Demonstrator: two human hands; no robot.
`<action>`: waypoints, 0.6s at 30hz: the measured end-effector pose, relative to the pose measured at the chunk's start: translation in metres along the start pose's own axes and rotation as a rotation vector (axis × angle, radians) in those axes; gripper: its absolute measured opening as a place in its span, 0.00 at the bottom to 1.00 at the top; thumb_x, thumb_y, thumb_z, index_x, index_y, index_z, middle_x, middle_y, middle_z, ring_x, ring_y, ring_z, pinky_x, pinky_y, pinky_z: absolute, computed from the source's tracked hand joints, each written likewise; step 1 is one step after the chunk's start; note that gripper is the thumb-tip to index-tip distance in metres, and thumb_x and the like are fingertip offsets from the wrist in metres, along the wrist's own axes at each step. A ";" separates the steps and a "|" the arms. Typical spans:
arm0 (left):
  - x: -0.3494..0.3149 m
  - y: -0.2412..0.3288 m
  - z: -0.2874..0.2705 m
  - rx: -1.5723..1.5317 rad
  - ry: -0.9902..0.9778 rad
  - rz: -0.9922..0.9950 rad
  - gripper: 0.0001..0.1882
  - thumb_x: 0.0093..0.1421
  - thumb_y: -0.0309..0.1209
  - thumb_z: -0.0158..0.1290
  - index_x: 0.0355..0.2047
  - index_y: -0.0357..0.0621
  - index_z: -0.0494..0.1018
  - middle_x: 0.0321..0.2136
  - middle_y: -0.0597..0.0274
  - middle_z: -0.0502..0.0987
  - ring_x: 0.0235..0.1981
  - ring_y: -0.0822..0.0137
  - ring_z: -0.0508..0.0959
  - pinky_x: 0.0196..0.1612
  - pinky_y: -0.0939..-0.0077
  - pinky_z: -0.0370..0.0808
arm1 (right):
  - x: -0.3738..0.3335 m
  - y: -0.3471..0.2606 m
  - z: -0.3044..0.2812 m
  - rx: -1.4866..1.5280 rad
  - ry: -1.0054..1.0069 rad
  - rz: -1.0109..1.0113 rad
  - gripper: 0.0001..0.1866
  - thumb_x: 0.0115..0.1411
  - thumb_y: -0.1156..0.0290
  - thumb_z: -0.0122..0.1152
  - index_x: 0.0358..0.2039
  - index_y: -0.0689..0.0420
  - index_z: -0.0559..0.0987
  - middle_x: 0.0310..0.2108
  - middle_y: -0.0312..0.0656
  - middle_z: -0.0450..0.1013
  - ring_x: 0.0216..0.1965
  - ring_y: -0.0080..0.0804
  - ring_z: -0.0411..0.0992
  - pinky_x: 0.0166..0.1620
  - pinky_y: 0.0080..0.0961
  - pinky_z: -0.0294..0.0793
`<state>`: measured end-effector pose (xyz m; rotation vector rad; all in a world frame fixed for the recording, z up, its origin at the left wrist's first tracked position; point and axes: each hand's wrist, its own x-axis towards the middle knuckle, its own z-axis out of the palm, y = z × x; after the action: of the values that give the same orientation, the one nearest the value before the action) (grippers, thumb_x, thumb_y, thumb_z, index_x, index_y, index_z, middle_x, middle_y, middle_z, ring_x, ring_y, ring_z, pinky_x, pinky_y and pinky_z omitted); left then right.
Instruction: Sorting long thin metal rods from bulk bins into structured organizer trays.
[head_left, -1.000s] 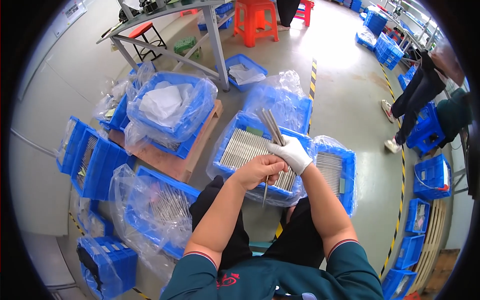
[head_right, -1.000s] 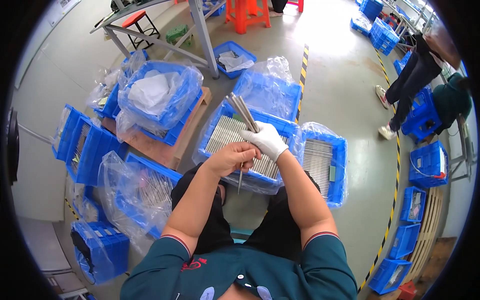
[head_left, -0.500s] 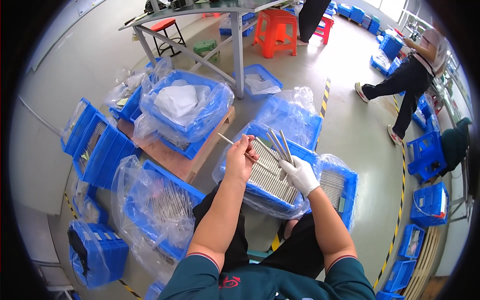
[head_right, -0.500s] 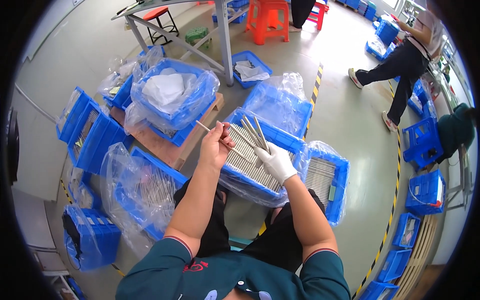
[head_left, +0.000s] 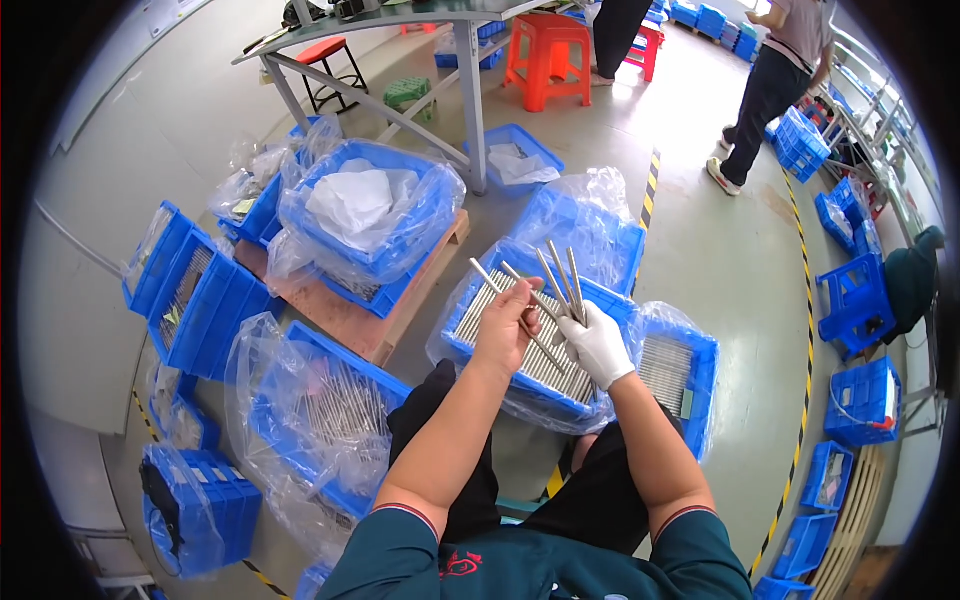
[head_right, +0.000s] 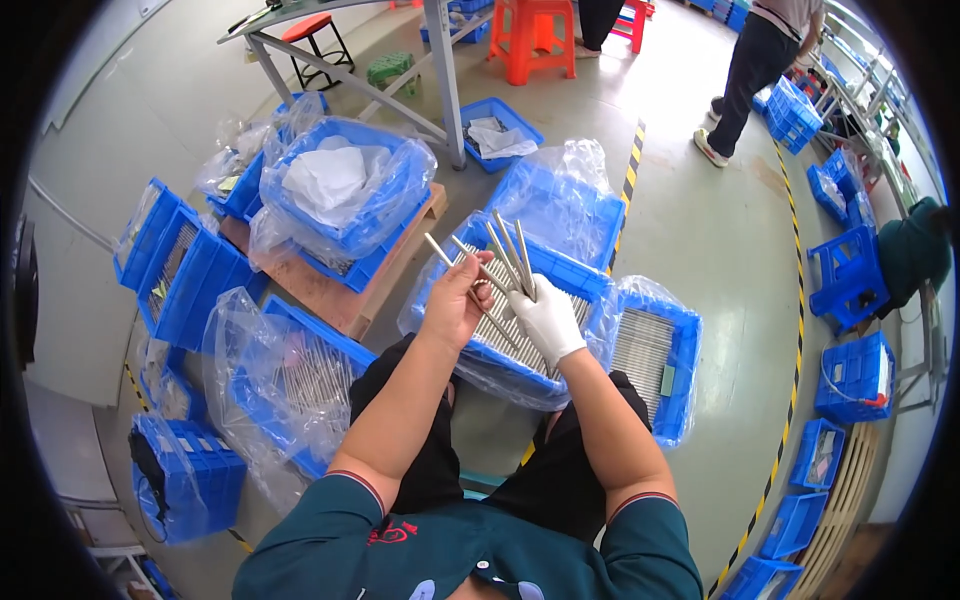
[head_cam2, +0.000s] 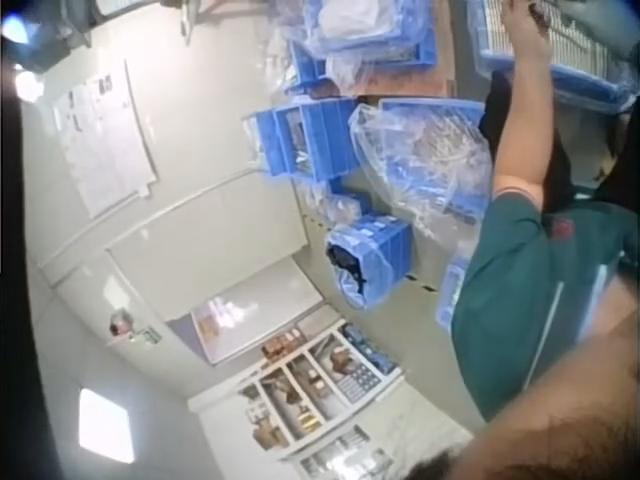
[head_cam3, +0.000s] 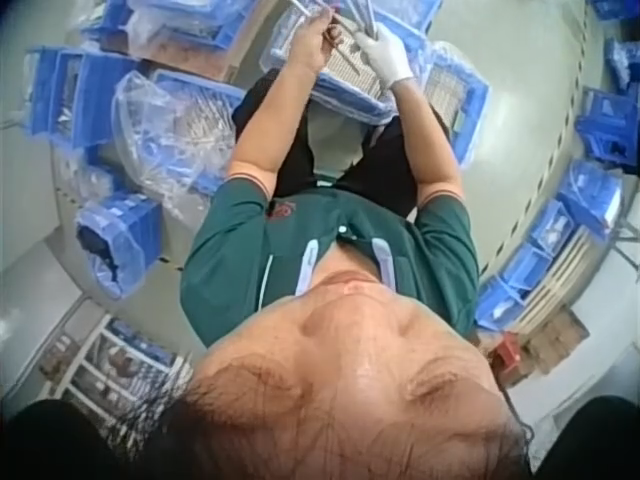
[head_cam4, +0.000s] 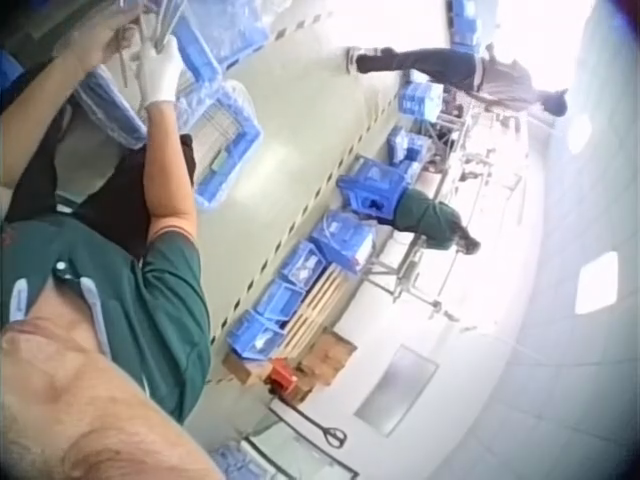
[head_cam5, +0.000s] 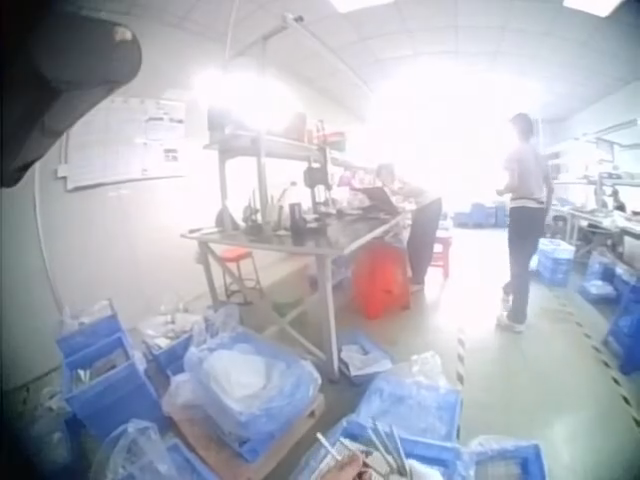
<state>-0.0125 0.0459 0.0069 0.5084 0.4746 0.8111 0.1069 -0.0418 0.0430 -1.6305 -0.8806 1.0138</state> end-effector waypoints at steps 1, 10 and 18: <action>-0.004 -0.004 0.005 0.060 -0.004 -0.022 0.14 0.61 0.38 0.50 0.39 0.39 0.73 0.22 0.71 0.67 0.19 0.81 0.66 0.20 0.86 0.64 | 0.002 0.001 0.001 -0.030 0.038 -0.005 0.10 0.56 0.69 0.52 0.34 0.61 0.73 0.21 0.38 0.72 0.17 0.20 0.65 0.23 0.19 0.64; -0.015 -0.011 0.016 0.005 0.016 -0.090 0.13 0.62 0.37 0.48 0.40 0.40 0.73 0.21 0.74 0.67 0.18 0.83 0.63 0.20 0.88 0.60 | 0.001 -0.002 0.000 0.330 -0.028 0.153 0.10 0.55 0.71 0.54 0.38 0.61 0.72 0.19 0.36 0.69 0.14 0.16 0.62 0.16 0.14 0.57; -0.017 -0.028 0.021 0.320 0.116 0.151 0.13 0.64 0.38 0.46 0.33 0.42 0.73 0.19 0.76 0.66 0.17 0.85 0.59 0.19 0.88 0.55 | -0.002 -0.005 0.009 0.405 -0.024 0.200 0.08 0.58 0.66 0.54 0.33 0.58 0.72 0.19 0.36 0.70 0.13 0.18 0.63 0.14 0.15 0.59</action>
<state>0.0047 0.0114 0.0104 0.8029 0.6844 0.9175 0.0970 -0.0390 0.0471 -1.3780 -0.4906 1.2601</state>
